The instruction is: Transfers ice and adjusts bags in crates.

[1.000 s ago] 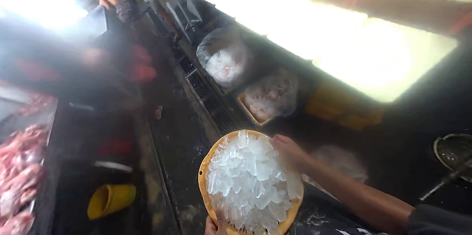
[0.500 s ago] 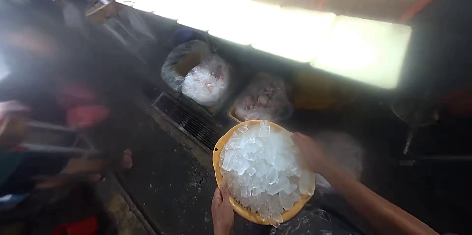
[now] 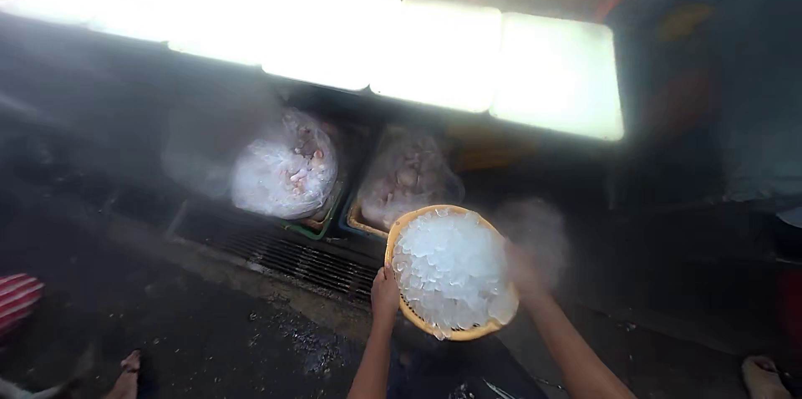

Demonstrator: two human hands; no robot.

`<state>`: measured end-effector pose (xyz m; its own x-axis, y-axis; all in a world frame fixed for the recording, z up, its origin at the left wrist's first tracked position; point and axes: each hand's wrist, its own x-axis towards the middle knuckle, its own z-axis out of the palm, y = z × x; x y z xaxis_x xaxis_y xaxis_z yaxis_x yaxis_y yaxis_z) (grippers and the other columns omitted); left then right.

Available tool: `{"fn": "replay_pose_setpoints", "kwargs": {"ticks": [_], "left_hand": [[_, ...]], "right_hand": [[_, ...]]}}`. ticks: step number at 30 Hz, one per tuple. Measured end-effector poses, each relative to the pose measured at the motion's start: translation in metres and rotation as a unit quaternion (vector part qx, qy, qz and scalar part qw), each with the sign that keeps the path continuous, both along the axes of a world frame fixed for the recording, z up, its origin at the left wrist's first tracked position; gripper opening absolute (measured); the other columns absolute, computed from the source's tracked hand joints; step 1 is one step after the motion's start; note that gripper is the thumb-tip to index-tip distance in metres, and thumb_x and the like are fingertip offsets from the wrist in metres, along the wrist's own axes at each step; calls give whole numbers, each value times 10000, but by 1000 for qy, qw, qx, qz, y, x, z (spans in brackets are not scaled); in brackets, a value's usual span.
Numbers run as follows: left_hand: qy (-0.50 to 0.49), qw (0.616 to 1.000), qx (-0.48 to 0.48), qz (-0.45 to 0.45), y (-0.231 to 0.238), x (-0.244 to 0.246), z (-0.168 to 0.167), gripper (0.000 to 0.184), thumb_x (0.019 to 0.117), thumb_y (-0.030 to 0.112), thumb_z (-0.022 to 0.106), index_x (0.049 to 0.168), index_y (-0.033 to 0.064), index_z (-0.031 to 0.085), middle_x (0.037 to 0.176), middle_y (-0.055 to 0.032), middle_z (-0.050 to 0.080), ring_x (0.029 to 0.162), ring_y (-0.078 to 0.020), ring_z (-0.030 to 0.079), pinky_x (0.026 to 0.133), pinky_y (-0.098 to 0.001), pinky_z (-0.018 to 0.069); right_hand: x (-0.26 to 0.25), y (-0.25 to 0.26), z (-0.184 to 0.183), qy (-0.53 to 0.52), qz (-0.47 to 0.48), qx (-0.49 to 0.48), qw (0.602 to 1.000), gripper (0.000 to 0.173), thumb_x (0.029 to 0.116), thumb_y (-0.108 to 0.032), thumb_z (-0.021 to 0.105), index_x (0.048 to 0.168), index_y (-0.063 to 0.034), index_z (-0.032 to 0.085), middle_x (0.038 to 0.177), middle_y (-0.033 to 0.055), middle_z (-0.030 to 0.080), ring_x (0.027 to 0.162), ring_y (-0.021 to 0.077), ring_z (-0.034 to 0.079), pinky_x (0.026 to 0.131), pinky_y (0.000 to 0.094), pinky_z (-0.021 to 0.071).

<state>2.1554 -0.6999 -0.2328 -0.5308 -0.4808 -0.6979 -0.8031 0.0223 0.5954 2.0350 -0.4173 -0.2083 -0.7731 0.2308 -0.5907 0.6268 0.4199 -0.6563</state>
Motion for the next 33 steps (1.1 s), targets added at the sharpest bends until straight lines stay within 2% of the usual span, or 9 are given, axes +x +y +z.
{"fn": "replay_pose_setpoints", "kwargs": {"ticks": [4,9,12,15,18,21,23,27,33], "left_hand": [[-61,994,-93,4,7,-90,-82,618,1116,489,287,1084,34,705,1017,-199,719,1018,-363,688,901,-599,522],[-38,992,-117,15,-2,-159,-141,606,1124,443,296,1057,-6,697,934,-212,703,935,-369,689,870,-593,526],[-60,991,-115,13,-10,-187,-171,628,1128,445,265,1102,-12,696,977,-234,707,980,-381,692,905,-593,522],[-132,988,-74,27,-3,-196,-198,657,1125,465,238,1157,-12,689,1082,-252,707,1088,-398,677,962,-600,508],[-173,982,-49,57,3,-193,-202,685,1121,489,220,1155,-7,691,1105,-254,706,1095,-402,675,948,-613,509],[-189,979,-34,75,1,-197,-187,663,1119,489,254,1059,1,698,1011,-234,704,1021,-388,679,902,-612,508],[-177,980,-37,84,-7,-204,-189,656,1116,497,275,1008,3,692,943,-219,690,955,-374,675,862,-602,509],[-206,977,4,56,-9,-209,-205,667,1120,489,239,1151,-5,686,1111,-254,697,1112,-398,662,966,-609,494],[-195,976,23,98,10,-206,-214,667,1129,452,213,1196,-19,680,1142,-262,693,1126,-399,659,982,-609,493]], "right_hand": [[-73,-12,-74,-29,21,78,996,534,1104,-454,400,1208,-13,684,1139,227,692,1103,343,656,987,586,493],[-145,-28,-131,55,33,90,994,460,1107,-368,431,1010,6,681,868,154,668,845,259,662,816,505,543],[-192,-38,-158,-6,93,94,991,520,1119,-396,359,1186,0,690,1091,192,715,1058,286,686,972,528,532],[-234,-51,-181,-78,152,148,974,578,1096,-481,384,1105,-17,730,1066,210,718,1051,341,681,946,579,516],[-252,-58,-184,-117,197,163,960,582,1093,-499,384,1175,-36,728,1137,216,719,1129,358,669,1003,595,493],[-244,-50,-185,-121,167,158,966,574,1098,-482,393,1065,-22,735,1028,197,721,1026,322,685,933,568,519],[-244,-54,-184,-116,153,156,969,559,1103,-465,393,1113,-22,733,1059,192,723,1049,309,683,953,550,519],[-260,-63,-179,-163,220,190,943,612,1102,-505,341,1319,-31,661,1306,221,665,1277,351,604,1097,573,448],[-283,-65,-187,-118,267,181,939,555,1099,-481,382,1328,-60,662,1318,183,666,1269,303,609,1104,521,460]]}}
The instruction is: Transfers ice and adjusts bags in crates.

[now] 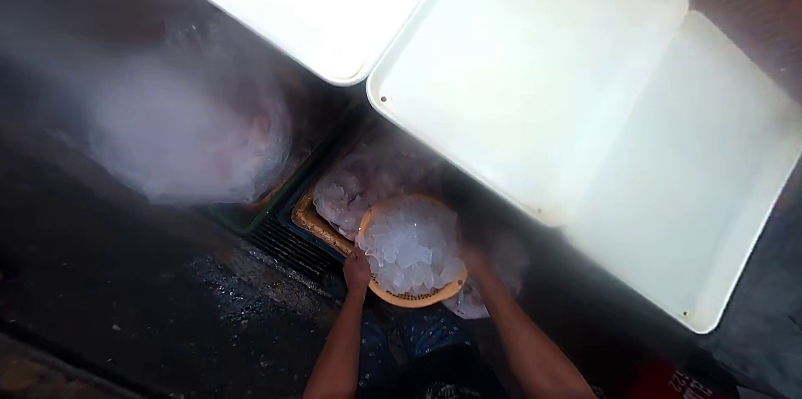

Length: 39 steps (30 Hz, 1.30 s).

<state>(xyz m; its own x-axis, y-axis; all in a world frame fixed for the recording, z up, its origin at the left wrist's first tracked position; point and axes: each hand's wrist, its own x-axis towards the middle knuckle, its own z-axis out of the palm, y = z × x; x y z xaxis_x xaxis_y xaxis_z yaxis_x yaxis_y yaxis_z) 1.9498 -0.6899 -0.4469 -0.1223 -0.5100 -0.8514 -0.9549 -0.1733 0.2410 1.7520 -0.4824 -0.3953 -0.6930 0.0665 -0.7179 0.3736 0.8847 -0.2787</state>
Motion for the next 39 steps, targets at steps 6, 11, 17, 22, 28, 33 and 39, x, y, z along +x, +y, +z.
{"fn": "replay_pose_setpoints", "kwargs": {"ticks": [6,11,17,22,28,33,39], "left_hand": [[12,1000,5,3,-2,-8,-9,682,1122,481,219,1178,-9,690,1142,-261,693,1124,-401,660,978,-618,495],[15,1000,9,17,-5,-11,2,668,1124,473,226,1194,-3,689,1175,-254,688,1162,-395,645,1003,-608,482],[28,998,34,34,5,-8,8,683,1118,495,227,1208,-12,675,1183,-264,680,1161,-403,641,1001,-613,485],[2,998,53,13,14,-8,7,686,1117,500,222,1212,-6,676,1166,-256,689,1146,-398,655,996,-602,495],[14,999,47,0,24,-6,5,675,1126,464,203,1226,-16,668,1164,-259,689,1130,-390,661,997,-586,498],[12,999,31,38,34,3,8,645,1128,451,235,1218,-13,673,1143,-260,693,1124,-395,662,989,-596,499],[1,997,53,49,25,-3,10,655,1122,474,241,1158,-5,686,1104,-244,694,1102,-386,659,966,-597,498]], "right_hand": [[-12,2,-15,3,34,-2,999,568,1108,-464,358,1371,-38,625,1369,204,634,1316,322,578,1132,534,437],[-22,-13,10,11,68,23,997,558,1116,-439,337,1403,-43,607,1413,193,613,1366,310,543,1167,520,402],[-23,-8,20,-2,48,51,998,559,1108,-463,365,1328,-38,653,1312,207,661,1267,337,607,1100,551,456],[-15,5,25,13,33,50,998,537,1102,-454,395,1324,-42,659,1318,196,662,1274,329,604,1103,550,455],[-19,10,22,12,43,70,997,564,1101,-482,365,1296,-56,679,1289,200,676,1252,336,618,1087,560,464],[-19,10,21,17,37,56,998,570,1092,-510,383,1295,-76,691,1262,184,694,1230,324,632,1071,565,472],[-17,7,25,23,29,51,998,548,1101,-488,374,1289,-87,697,1257,157,704,1236,288,636,1080,544,473]]}}
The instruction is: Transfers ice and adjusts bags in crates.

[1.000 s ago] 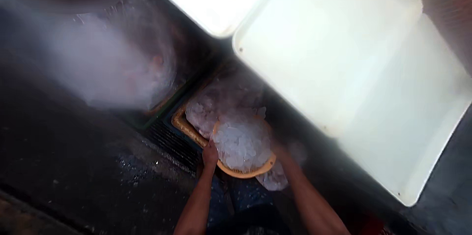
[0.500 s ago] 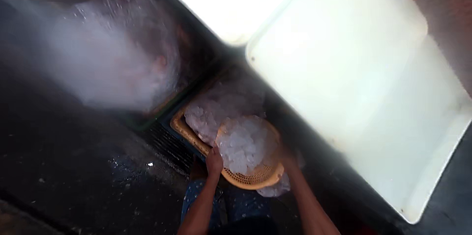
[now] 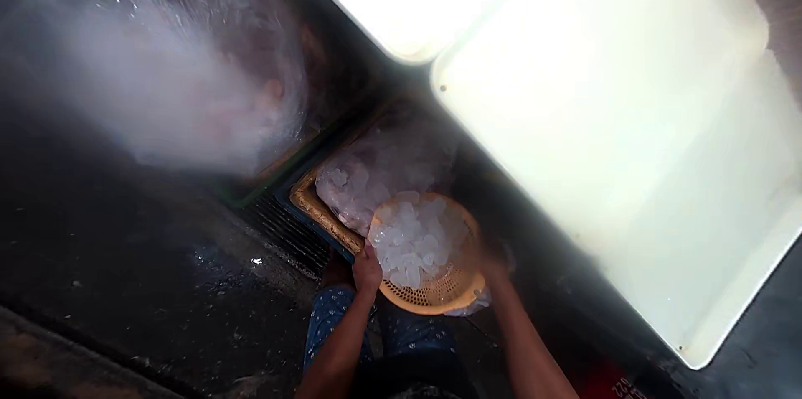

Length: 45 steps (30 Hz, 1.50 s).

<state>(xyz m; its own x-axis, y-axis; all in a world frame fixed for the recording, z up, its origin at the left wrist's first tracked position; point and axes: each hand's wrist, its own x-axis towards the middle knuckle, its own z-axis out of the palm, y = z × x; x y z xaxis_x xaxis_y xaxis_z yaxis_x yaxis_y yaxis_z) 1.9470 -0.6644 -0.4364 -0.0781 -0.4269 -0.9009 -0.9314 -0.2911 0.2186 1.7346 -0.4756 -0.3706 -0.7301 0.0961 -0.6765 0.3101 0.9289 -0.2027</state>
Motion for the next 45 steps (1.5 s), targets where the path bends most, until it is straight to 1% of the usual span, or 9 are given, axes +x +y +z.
{"fn": "replay_pose_setpoints", "kwargs": {"ticks": [11,20,24,30,33,37,41,43,45], "left_hand": [[3,998,-42,-45,10,-4,-9,583,1138,394,243,1290,11,657,1191,-240,701,1163,-380,666,1021,-574,494],[150,972,-179,-28,55,26,13,411,1102,225,385,1089,-39,701,846,-197,719,827,-329,727,792,-532,575],[202,940,-273,-12,41,28,3,521,1104,323,355,934,-39,689,701,-151,660,671,-276,687,669,-486,581],[154,949,-271,50,-42,29,31,542,1124,383,342,1068,-5,716,834,-167,711,813,-277,713,791,-506,568],[145,950,-255,107,-98,37,70,535,1119,412,364,997,14,700,808,-129,681,777,-239,686,765,-490,567],[200,918,-296,170,-209,45,132,483,1122,362,387,1119,-9,696,926,-123,710,857,-174,701,830,-425,594],[187,884,-407,137,-332,48,162,579,1107,480,356,1096,8,690,924,-141,691,863,-215,686,831,-486,567],[181,874,-440,94,-395,42,155,662,1104,536,284,1130,-11,656,995,-192,684,951,-282,684,888,-549,546],[176,879,-440,48,-449,31,136,650,1118,501,247,1229,-33,601,1120,-234,658,1077,-307,655,978,-541,502]], "right_hand": [[6,18,-12,34,5,-30,999,538,1105,-463,375,1264,-66,702,1213,162,714,1186,277,657,1053,532,496],[54,68,-19,131,-150,-116,973,436,1101,-320,461,1263,27,672,1200,174,710,1131,202,676,1028,411,532],[56,41,-18,138,-155,-115,971,464,1111,-326,425,1261,41,667,1203,204,704,1144,242,671,1049,451,514],[39,-45,-1,86,-128,-176,972,549,1083,-486,446,1286,-36,685,1225,134,717,1156,188,675,1047,445,525],[35,-109,38,80,-113,-215,967,485,1095,-413,461,1058,-23,746,990,103,741,930,168,705,873,424,583],[29,-223,77,51,-73,-325,942,425,1108,-337,445,1116,-20,727,1013,92,734,937,139,698,877,381,590],[25,-345,72,58,-23,-379,923,476,1100,-437,427,1013,-29,656,799,103,623,718,206,618,680,442,547],[17,-408,63,83,15,-398,914,460,1095,-432,438,1055,-35,666,858,105,654,788,214,645,746,459,558],[6,-460,52,63,75,-375,922,483,1088,-437,454,1332,-49,607,1172,171,696,1094,282,675,975,521,545]]}}
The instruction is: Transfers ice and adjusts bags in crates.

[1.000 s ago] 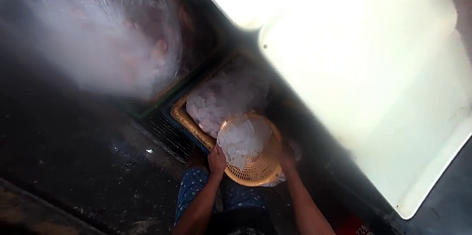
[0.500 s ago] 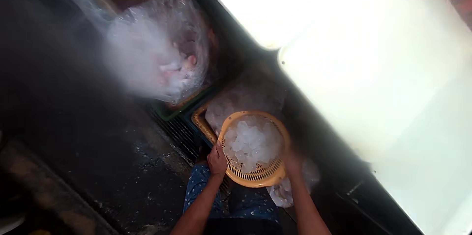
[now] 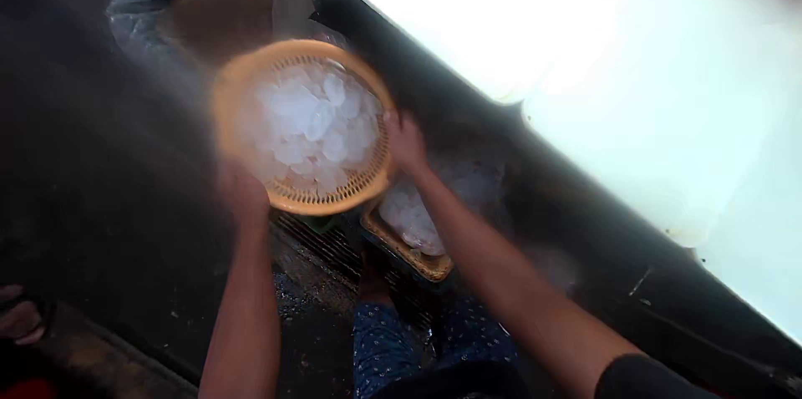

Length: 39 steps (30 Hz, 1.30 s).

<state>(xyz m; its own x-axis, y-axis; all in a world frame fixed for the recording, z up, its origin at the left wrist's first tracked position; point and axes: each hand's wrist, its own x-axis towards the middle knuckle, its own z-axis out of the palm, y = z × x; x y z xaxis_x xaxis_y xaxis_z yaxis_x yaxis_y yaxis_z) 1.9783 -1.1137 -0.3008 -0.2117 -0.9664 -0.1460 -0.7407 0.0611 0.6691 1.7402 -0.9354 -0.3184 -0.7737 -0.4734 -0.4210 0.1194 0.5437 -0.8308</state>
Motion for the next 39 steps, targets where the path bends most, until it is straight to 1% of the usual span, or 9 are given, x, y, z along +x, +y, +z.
{"fn": "replay_pose_setpoints", "kwargs": {"ticks": [4,9,13,17,20,24,28,32,39], "left_hand": [[-26,999,34,-26,-60,-11,-54,588,1133,414,241,1380,-49,507,1301,-283,608,1241,-352,602,1081,-544,447],[124,988,94,-2,-40,22,-69,578,1124,420,319,1545,25,308,1427,-188,554,1266,-218,600,1056,-444,524],[85,990,61,92,83,27,-61,558,1132,288,282,1460,-163,311,1327,-305,533,1153,-275,600,1021,-383,507],[-54,934,348,-53,233,9,-119,571,1096,426,441,1338,-89,489,1055,-262,650,857,-318,688,788,-511,596],[-105,865,483,-80,289,-32,-192,769,993,583,591,1357,-89,507,1176,-314,626,969,-401,679,824,-576,588],[-270,855,417,-151,317,-56,-243,889,999,599,553,1542,-64,318,1467,-322,492,1337,-429,538,1091,-557,470],[-375,821,351,-249,308,-47,-228,570,1112,441,339,1455,21,514,1315,-255,647,1216,-405,644,1003,-593,514],[-385,835,312,-238,294,-23,-200,443,1058,392,502,1321,56,624,1194,-239,698,1118,-414,685,912,-619,550],[-115,954,221,-165,288,-28,-143,338,896,-10,645,1225,-81,616,1200,-246,645,1118,-326,639,986,-486,513]], "right_hand": [[-10,-54,-34,43,130,83,987,571,1124,-418,348,1545,-36,392,1365,251,615,1245,379,626,1051,564,500],[15,-30,-48,-17,32,5,999,531,1108,-431,399,1491,-71,474,1339,184,643,1221,283,643,1048,512,528],[55,98,-114,-5,-36,61,997,531,1069,-453,495,1496,-138,510,1437,140,590,1282,259,608,1068,491,525],[63,246,-175,39,-115,336,934,613,1003,-386,596,1485,-17,503,1532,230,483,1454,343,437,1218,472,361],[7,299,-172,0,-17,482,876,568,1082,-347,429,1527,7,448,1589,257,407,1521,394,319,1263,542,219],[-47,341,-200,-90,52,475,874,520,1038,-301,598,1457,-1,528,1431,258,568,1352,414,527,1135,591,403],[-61,359,-175,-41,35,494,868,515,1067,-235,538,1496,39,460,1458,285,539,1371,441,506,1139,609,379],[-64,409,-151,-45,-14,532,845,434,1087,-160,434,1460,51,505,1469,279,535,1408,391,488,1186,519,363],[-41,403,-127,124,-152,539,819,429,1104,-260,379,1386,-12,585,1306,234,662,1238,386,634,1053,554,486]]}}
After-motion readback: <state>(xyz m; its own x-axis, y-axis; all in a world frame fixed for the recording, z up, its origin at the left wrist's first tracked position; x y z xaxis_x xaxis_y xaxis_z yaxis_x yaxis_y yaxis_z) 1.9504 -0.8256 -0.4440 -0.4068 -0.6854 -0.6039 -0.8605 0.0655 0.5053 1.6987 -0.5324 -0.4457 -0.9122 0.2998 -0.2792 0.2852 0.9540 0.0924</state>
